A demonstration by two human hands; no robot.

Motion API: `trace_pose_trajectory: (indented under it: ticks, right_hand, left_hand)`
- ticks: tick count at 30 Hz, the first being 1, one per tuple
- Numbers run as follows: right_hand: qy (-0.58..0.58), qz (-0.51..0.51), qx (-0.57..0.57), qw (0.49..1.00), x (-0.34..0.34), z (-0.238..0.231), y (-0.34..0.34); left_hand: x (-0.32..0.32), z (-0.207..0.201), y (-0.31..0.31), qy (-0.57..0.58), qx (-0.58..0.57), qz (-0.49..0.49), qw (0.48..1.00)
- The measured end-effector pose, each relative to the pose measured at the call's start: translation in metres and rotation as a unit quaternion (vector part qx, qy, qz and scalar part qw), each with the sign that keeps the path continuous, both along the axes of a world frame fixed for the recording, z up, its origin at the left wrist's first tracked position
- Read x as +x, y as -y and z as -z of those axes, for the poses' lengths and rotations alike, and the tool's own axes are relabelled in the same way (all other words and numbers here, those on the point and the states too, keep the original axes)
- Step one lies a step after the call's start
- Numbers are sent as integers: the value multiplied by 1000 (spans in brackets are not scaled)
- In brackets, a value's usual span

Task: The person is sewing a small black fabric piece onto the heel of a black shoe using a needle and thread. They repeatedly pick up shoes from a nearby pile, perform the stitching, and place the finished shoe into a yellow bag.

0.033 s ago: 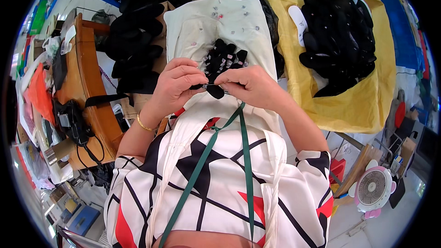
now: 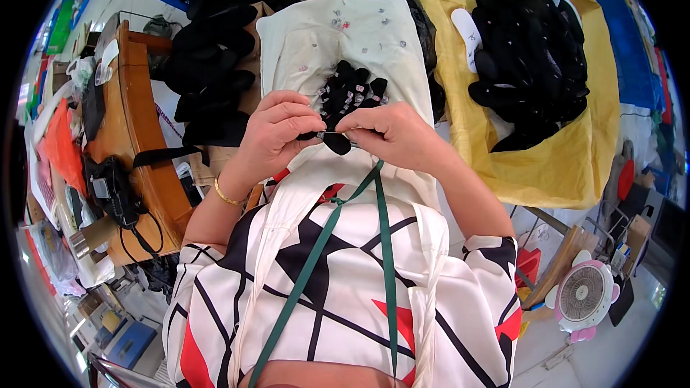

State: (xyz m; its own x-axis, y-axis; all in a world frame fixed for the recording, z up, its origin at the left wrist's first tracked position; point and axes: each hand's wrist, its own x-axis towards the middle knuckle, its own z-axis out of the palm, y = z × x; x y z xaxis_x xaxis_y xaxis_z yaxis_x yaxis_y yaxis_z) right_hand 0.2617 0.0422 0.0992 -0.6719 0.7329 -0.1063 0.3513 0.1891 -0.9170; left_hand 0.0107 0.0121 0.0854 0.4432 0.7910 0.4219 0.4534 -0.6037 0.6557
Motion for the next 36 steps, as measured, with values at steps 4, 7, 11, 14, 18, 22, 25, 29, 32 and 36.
trace_pose_trajectory:
  ticks: [4, 7, 11, 14, 18, 22, 25, 29, 32, 36]
  right_hand:
    - [-14, -10, -2, 1000, 0, 3, 0]
    - [-22, -18, -8, 1000, 0, 4, -1]
    - [-31, -24, -50, 998, 0, 6, -2]
    - [-75, -20, -58, 995, -3, 22, 2]
    - [-84, -16, -88, 992, -7, 25, 9]
    - [-55, -17, -75, 996, -10, 20, 11]
    - [-37, -12, -63, 997, -11, 23, 16]
    - [-32, -26, -18, 999, -6, 24, 12]
    - [-18, -35, -111, 993, -11, 17, 1]
    - [-49, -83, -86, 992, -8, 16, 2]
  left_hand:
    - [-2, 2, 2, -1, 5, -2, 1000]
    - [-1, 2, 2, 3, 2, 0, 1000]
    - [0, 3, 1, 20, -11, 14, 1000]
    - [1, 9, 2, 53, -31, 26, 998]
    - [1, 13, 8, 87, -70, 29, 993]
    - [0, 14, 12, 79, -78, 33, 993]
    - [1, 15, 11, 70, -97, 38, 992]
    - [7, 6, 9, 39, -126, 60, 990]
    - [3, 4, 12, 39, -159, 56, 985]
    - [10, 7, 16, 86, -228, 43, 969]
